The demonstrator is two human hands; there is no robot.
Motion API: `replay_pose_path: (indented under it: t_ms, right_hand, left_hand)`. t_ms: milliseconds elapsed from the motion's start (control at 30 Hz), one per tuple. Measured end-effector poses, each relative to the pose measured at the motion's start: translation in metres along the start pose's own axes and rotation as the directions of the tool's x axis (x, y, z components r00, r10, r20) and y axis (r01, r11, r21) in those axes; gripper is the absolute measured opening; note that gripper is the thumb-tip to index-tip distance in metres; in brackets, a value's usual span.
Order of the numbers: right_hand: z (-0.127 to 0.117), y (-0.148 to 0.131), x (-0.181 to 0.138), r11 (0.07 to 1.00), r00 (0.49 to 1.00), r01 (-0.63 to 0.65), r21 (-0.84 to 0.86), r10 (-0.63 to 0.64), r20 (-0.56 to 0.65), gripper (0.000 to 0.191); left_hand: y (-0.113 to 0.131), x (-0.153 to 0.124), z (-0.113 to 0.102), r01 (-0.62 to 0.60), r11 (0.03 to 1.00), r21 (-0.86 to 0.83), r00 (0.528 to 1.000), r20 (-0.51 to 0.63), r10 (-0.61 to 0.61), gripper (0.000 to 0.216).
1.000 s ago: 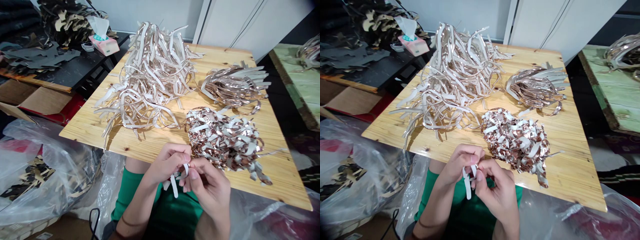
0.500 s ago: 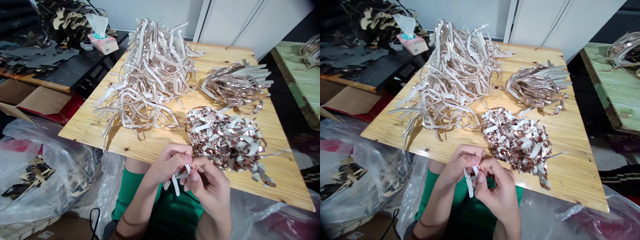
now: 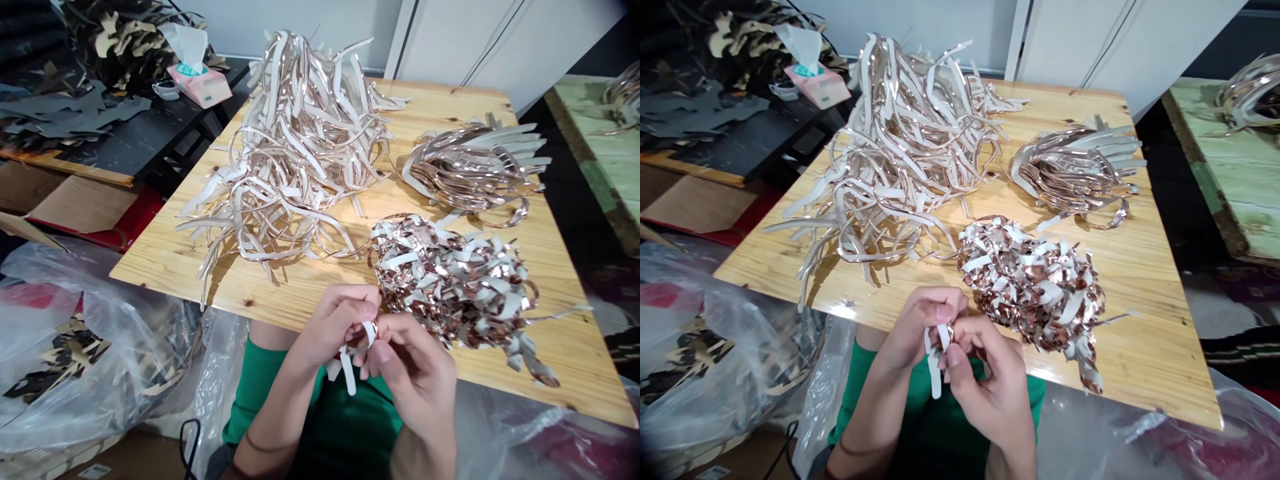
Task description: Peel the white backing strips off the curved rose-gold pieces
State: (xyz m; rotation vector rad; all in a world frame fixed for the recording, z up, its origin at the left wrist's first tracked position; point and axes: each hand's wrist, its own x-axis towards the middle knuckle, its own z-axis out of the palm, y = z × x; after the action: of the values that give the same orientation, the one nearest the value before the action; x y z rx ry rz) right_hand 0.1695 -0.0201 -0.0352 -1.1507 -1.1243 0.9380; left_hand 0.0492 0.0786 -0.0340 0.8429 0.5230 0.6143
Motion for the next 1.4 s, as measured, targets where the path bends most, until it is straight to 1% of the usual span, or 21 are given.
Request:
replay_pose_path:
  t_ms: [67, 133, 267, 433, 533, 600, 667, 733, 800, 833, 867, 900, 933, 1033, 1100, 1167, 1200, 1233, 1300, 1367, 1400]
  right_hand:
    - [0.001, 0.001, -0.001, 0.998, 1.0, -0.005, 0.056, 0.004, 0.007, 0.012]
    - [0.001, 0.001, -0.001, 0.999, 1.0, -0.005, 0.052, 0.005, 0.011, 0.012]
    - [-0.003, -0.001, 0.001, 1.0, 0.999, 0.002, -0.031, 0.0, 0.035, 0.014]
    - [-0.011, -0.004, 0.003, 0.99, 0.994, 0.004, -0.14, 0.012, 0.113, 0.017]
    - [-0.01, -0.002, 0.002, 0.976, 0.995, 0.025, -0.217, -0.004, 0.095, 0.024]
    - [-0.007, -0.001, 0.0, 0.976, 0.997, 0.043, -0.215, -0.027, 0.075, 0.031]
    - [-0.002, -0.002, -0.001, 0.992, 0.998, 0.033, -0.122, -0.026, 0.059, 0.035]
    - [0.003, -0.005, -0.002, 0.998, 1.0, 0.007, 0.07, -0.006, -0.005, 0.032]
    - [0.008, -0.007, -0.003, 0.956, 0.996, 0.031, 0.291, -0.006, -0.088, 0.031]
    - [0.01, -0.008, -0.003, 0.924, 0.993, 0.065, 0.377, -0.022, -0.117, 0.034]
    - [0.012, -0.009, -0.004, 0.896, 0.99, 0.1, 0.432, -0.046, -0.132, 0.039]
    - [0.013, -0.009, -0.004, 0.88, 0.988, 0.126, 0.458, -0.072, -0.133, 0.045]
    - [0.014, -0.009, -0.005, 0.877, 0.987, 0.142, 0.46, -0.092, -0.13, 0.045]
    - [0.016, -0.011, -0.01, 0.893, 0.982, 0.168, 0.418, -0.114, -0.15, 0.026]
    - [0.017, -0.016, -0.014, 0.9, 0.974, 0.177, 0.399, -0.103, -0.201, 0.028]
    - [0.018, -0.023, -0.018, 0.901, 0.966, 0.169, 0.4, -0.071, -0.249, 0.022]
    - [0.017, -0.026, -0.019, 0.906, 0.963, 0.16, 0.391, -0.056, -0.264, 0.024]
    - [0.017, -0.028, -0.021, 0.918, 0.96, 0.155, 0.365, -0.052, -0.276, 0.03]
    - [0.015, -0.029, -0.022, 0.959, 0.948, 0.159, 0.234, -0.082, -0.307, 0.037]
    - [0.011, -0.025, -0.022, 0.981, 0.931, 0.191, 0.029, -0.171, -0.322, 0.036]
    - [0.008, -0.022, -0.021, 0.974, 0.924, 0.211, -0.08, -0.225, -0.308, 0.036]
  left_hand:
    - [0.0, 0.0, 0.0, 0.002, 1.0, 0.003, 1.0, 0.015, -0.002, 0.043]
    - [-0.001, 0.001, 0.0, 0.004, 1.0, -0.011, 1.0, 0.031, -0.004, 0.043]
    - [-0.001, 0.001, 0.0, -0.017, 0.999, -0.034, 0.998, 0.054, 0.019, 0.041]
    - [0.006, -0.002, 0.002, 0.011, 0.999, 0.053, 1.0, 0.026, -0.012, 0.041]
    - [0.009, -0.006, 0.003, 0.013, 0.996, 0.085, 1.0, -0.009, -0.013, 0.047]
    - [0.007, -0.008, 0.003, -0.007, 0.996, 0.086, 1.0, -0.003, 0.007, 0.051]
    - [0.005, -0.009, 0.002, -0.036, 0.997, 0.073, 0.999, 0.032, 0.034, 0.052]
    - [0.004, -0.011, 0.002, -0.092, 0.994, 0.051, 0.995, 0.039, 0.09, 0.053]
    - [0.003, -0.012, 0.001, -0.197, 0.98, 0.038, 0.98, -0.009, 0.197, 0.053]
    - [0.002, -0.014, 0.002, -0.263, 0.964, 0.051, 0.964, -0.037, 0.265, 0.052]
    - [0.002, -0.015, 0.002, -0.315, 0.946, 0.081, 0.946, -0.05, 0.319, 0.05]
    - [0.0, -0.018, 0.002, -0.355, 0.929, 0.108, 0.932, -0.036, 0.36, 0.045]
    - [-0.001, -0.021, 0.003, -0.386, 0.914, 0.123, 0.922, 0.005, 0.388, 0.04]
    - [-0.007, -0.03, 0.004, -0.389, 0.917, 0.082, 0.909, 0.194, 0.369, 0.028]
    - [-0.01, -0.035, 0.005, -0.392, 0.916, 0.084, 0.895, 0.264, 0.359, 0.028]
    - [-0.011, -0.037, 0.005, -0.433, 0.895, 0.109, 0.87, 0.312, 0.383, 0.028]
    - [-0.01, -0.036, 0.006, -0.458, 0.883, 0.106, 0.855, 0.325, 0.404, 0.028]
    - [-0.009, -0.034, 0.008, -0.48, 0.874, 0.078, 0.842, 0.319, 0.435, 0.028]
    - [-0.005, -0.03, 0.014, -0.495, 0.869, -0.013, 0.844, 0.23, 0.484, 0.028]
    - [0.0, -0.026, 0.021, -0.486, 0.867, -0.109, 0.86, 0.115, 0.497, 0.03]
    - [0.002, -0.025, 0.025, -0.48, 0.866, -0.142, 0.866, 0.079, 0.493, 0.031]
